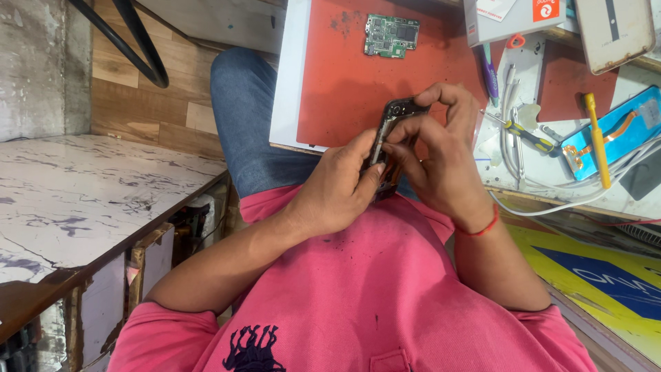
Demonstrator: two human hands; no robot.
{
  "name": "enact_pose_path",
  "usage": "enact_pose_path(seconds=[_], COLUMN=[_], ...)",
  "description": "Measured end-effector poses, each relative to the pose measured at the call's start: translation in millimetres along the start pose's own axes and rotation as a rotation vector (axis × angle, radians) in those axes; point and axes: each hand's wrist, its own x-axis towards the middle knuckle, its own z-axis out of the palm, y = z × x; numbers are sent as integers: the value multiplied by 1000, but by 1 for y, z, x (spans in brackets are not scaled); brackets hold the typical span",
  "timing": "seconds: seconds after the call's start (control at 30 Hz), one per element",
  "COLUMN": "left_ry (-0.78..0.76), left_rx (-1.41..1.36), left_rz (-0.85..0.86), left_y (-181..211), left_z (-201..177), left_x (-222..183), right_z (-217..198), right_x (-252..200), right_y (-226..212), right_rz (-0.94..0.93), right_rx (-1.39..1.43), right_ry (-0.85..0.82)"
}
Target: The person removes the back cover of a smartphone, disconnects the old battery, and installs a new battery. They then reconnect the battery connector and reattach the back cover.
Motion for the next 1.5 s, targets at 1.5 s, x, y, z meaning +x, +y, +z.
enact_pose_path(seconds=[1.5], left_ry=[306], left_rx=[-912], left_rz=[53], left_y=[-60], left_z=[25], left_x=[42], right_z=[-21], right_x=[-25], right_y=[37], right_rz=[466], right_rx=[443], right_ry=[156])
